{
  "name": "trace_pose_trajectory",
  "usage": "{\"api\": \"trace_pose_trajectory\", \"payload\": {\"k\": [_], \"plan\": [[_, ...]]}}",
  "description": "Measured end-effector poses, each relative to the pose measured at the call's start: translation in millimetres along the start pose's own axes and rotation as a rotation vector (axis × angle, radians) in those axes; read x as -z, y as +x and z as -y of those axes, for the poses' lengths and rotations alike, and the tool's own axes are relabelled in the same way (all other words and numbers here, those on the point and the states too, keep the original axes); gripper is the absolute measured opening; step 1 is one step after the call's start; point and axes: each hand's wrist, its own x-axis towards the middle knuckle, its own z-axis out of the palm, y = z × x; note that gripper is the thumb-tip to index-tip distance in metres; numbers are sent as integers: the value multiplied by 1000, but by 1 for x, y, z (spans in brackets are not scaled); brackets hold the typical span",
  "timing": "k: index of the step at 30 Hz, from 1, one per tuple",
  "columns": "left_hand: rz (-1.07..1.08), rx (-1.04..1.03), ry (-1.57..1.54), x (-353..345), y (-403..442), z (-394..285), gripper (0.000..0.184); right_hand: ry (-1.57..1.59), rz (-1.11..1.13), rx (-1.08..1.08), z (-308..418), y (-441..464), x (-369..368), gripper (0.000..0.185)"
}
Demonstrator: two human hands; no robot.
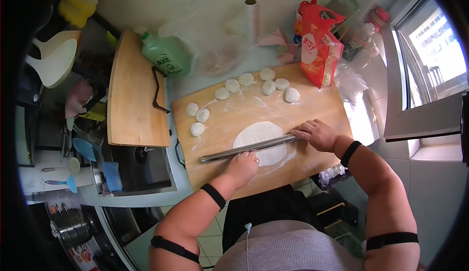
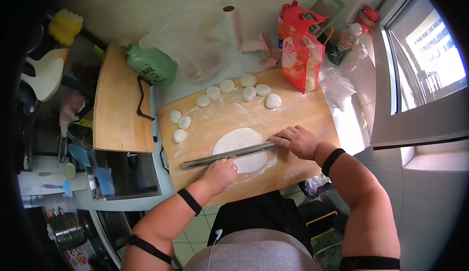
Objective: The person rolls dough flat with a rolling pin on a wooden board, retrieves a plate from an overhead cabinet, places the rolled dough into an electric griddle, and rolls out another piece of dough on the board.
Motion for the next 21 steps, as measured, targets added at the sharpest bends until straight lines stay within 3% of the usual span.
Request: {"api": "trace_pose_trajectory", "payload": {"k": [3,5,6,8,11,12,14,17,19,21], "plan": [[189,-56,58,60,18,3,16,-68,-172,21,15,21,16,62],[208,322,-333,100,32,-7,21,107,-361,-151,38,24,31,57],[210,317,-336,97,33,0,21,106,-358,-157,46,27,29,57],[-256,323,-148,85,33,20,35,381,-493,-216,66,36,21,56],[-306,157,67,52,26,-13,48,331,-515,-93,92,57,-6,60],[-120,162,99,30,23,-21,62,331,-513,-98,105,62,-13,60],[-178,153,86,-10,9,-35,59,143,-328,-264,123,72,-26,63],[-238,152,123,-25,14,-26,57,66,-391,-238,114,74,-46,67],[-274,160,174,-15,25,-22,58,83,-333,-268,106,85,-33,67],[-284,187,22,8,40,-15,56,75,-279,-343,96,99,-21,68]]}}
